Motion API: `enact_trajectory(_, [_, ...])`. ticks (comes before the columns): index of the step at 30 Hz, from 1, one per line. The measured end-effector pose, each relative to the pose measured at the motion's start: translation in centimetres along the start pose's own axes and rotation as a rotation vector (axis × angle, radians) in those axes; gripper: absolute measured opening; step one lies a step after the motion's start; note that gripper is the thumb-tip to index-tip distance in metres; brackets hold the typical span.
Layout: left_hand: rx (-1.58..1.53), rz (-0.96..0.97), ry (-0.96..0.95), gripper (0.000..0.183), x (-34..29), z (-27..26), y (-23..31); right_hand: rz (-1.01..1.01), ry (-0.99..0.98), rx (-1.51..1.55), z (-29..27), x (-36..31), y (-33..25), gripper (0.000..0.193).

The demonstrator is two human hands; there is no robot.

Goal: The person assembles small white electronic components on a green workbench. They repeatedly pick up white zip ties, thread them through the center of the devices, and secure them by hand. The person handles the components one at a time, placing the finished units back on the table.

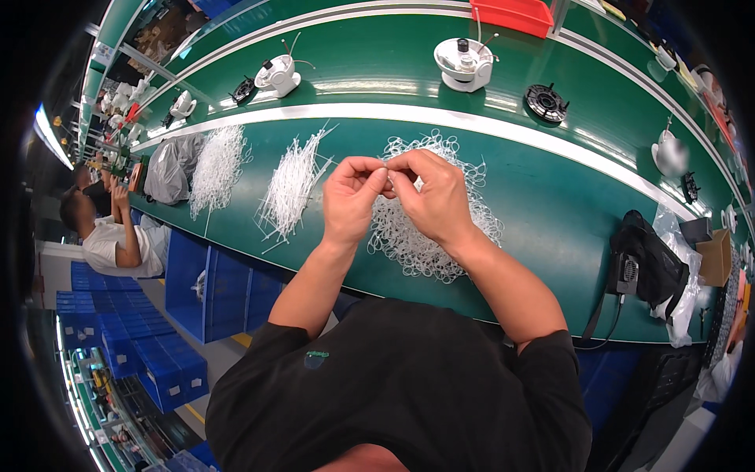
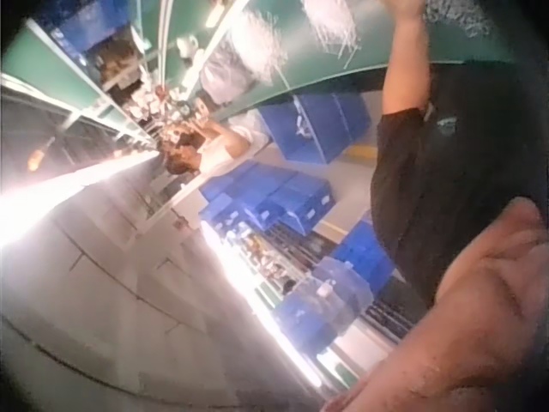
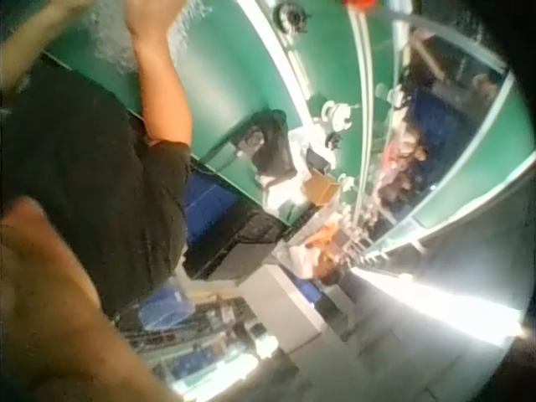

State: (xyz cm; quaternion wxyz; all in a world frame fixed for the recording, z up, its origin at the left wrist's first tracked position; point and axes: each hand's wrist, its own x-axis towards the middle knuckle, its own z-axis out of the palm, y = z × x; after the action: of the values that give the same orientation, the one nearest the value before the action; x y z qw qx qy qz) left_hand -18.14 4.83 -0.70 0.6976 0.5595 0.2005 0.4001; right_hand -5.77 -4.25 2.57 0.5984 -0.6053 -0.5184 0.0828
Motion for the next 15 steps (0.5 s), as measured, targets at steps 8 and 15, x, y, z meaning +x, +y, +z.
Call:
enact_trajectory(8, [0.313,-0.062,-0.098,0.014,0.7,-0.9,0.2,0.131,-0.083,-0.041,-0.5,-0.4,1.3,0.011])
enact_trajectory(15, [1.253,0.020,0.227,0.023,10.2,-11.6,0.5,0.102,-0.018,-0.169,-3.0,-0.1,1.9,0.016])
